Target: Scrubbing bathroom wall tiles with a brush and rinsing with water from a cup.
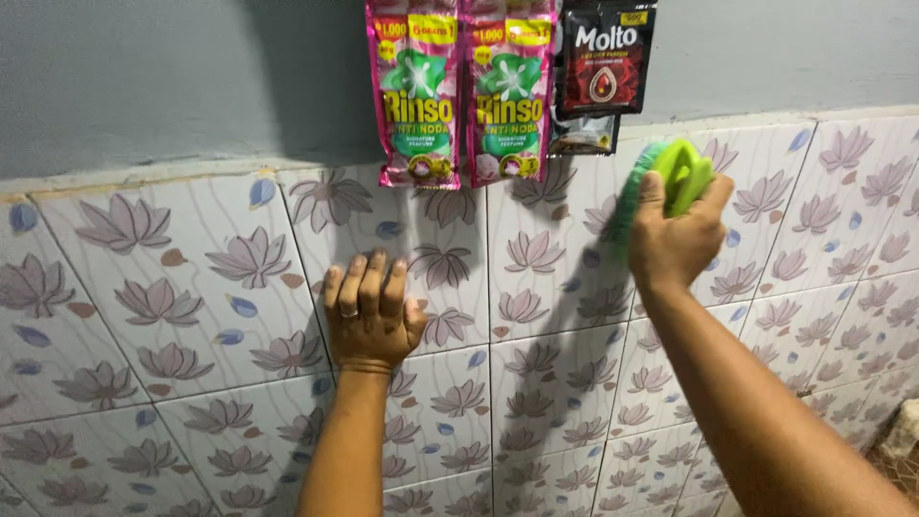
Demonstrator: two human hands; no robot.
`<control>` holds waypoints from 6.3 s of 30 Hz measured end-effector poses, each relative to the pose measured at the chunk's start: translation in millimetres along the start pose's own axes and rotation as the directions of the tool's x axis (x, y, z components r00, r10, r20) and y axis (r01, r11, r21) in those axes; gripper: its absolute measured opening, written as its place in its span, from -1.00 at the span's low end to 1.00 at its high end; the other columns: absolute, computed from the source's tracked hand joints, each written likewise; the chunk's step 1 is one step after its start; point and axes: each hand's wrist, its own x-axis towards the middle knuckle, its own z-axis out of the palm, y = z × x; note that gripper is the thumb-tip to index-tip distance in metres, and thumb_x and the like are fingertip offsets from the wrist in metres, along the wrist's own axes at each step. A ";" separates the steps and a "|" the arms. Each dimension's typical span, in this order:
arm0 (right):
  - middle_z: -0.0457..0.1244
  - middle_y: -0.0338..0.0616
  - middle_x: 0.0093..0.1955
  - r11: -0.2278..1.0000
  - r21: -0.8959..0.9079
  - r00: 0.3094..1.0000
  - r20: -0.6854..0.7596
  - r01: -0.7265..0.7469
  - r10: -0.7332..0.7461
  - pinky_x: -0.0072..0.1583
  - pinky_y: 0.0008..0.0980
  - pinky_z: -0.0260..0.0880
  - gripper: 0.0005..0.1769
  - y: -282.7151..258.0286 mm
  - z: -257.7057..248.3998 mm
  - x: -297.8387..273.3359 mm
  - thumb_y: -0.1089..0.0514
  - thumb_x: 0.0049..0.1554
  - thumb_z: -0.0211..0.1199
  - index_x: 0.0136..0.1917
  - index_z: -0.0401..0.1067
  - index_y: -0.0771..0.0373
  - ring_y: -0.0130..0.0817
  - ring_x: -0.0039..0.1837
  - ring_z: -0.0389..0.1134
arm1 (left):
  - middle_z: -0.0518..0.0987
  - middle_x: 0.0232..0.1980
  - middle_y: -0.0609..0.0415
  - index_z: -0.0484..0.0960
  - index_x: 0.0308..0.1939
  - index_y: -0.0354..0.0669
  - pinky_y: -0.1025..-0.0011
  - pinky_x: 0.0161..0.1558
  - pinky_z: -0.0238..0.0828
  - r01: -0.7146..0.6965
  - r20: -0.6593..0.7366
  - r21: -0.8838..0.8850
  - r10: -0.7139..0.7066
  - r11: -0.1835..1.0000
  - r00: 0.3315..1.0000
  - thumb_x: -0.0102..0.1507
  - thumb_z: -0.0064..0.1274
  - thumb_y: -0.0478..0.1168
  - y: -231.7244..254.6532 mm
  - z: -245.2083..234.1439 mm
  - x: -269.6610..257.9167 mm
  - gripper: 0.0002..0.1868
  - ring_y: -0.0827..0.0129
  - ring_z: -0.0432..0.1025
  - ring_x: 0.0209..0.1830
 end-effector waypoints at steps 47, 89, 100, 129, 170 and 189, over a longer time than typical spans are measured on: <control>0.35 0.09 -0.13 0.969 -0.038 0.944 0.236 0.246 -0.230 -0.11 0.06 0.40 -0.45 4.2 -12.6 17.7 -0.20 0.33 0.38 0.26 0.24 0.21 0.17 -0.12 0.42 | 0.39 0.17 0.04 0.48 0.18 -0.01 -0.01 0.47 0.08 0.007 -0.026 0.030 -0.006 1.000 1.000 0.33 -0.14 0.04 9.5 4.8 -1.7 -0.59 0.14 0.23 0.27; 0.25 -0.27 -0.36 0.713 0.161 0.636 0.351 0.682 -0.687 -0.29 -0.30 0.17 -0.65 22.4 -41.4 -22.2 -0.13 0.15 0.37 -0.06 0.40 0.15 -0.37 -0.39 0.23 | 0.32 0.41 0.06 0.35 0.42 0.06 -0.12 0.57 -0.08 0.141 0.010 0.079 -0.142 0.987 0.990 0.34 -0.17 -0.05 125.4 43.3 3.6 -0.46 0.14 0.13 0.47; 0.20 -0.38 -0.35 0.526 0.321 0.358 0.456 0.788 -0.815 -0.24 -0.32 0.22 -0.81 52.8 -56.1 -62.7 -0.04 0.07 0.29 -0.10 0.42 0.04 -0.46 -0.29 0.30 | 0.34 0.42 0.05 0.34 0.43 0.06 -0.09 0.57 -0.08 0.143 0.019 0.094 -0.145 0.985 0.989 0.36 -0.17 -0.04 127.5 41.6 3.0 -0.47 0.14 0.14 0.46; 0.22 -0.34 -0.22 0.563 0.248 0.360 0.557 0.788 -0.748 -0.18 -0.31 0.20 -0.76 67.7 -76.7 -63.9 -0.08 0.06 0.29 -0.04 0.44 0.01 -0.40 -0.20 0.28 | 0.34 0.38 0.04 0.37 0.40 0.04 -0.08 0.55 -0.04 0.147 0.005 0.083 -0.148 0.986 0.989 0.32 -0.15 -0.04 127.4 41.0 3.1 -0.46 0.13 0.15 0.42; 0.27 -0.07 -0.13 0.831 0.144 0.760 0.346 0.537 -0.551 -0.10 -0.12 0.23 -0.55 -13.7 -24.3 -12.1 -0.06 0.17 0.38 0.14 0.35 0.26 -0.07 -0.14 0.30 | 0.39 0.36 0.03 0.42 0.37 0.04 -0.03 0.52 0.03 0.182 -0.076 0.058 -0.177 0.982 0.981 0.35 -0.18 -0.01 127.0 41.6 6.1 -0.50 0.13 0.21 0.41; 0.35 0.12 -0.11 0.978 -0.171 0.601 0.796 0.118 0.067 -0.07 0.13 0.35 -0.52 67.3 -99.5 -93.8 -0.05 0.04 0.33 0.13 0.32 0.21 0.21 -0.07 0.38 | 0.44 0.27 -0.03 0.54 0.15 0.01 -0.16 0.41 0.01 0.466 0.128 -0.020 -0.460 0.885 0.879 0.25 -0.01 -0.08 207.4 33.2 -26.9 -0.61 -0.02 0.21 0.36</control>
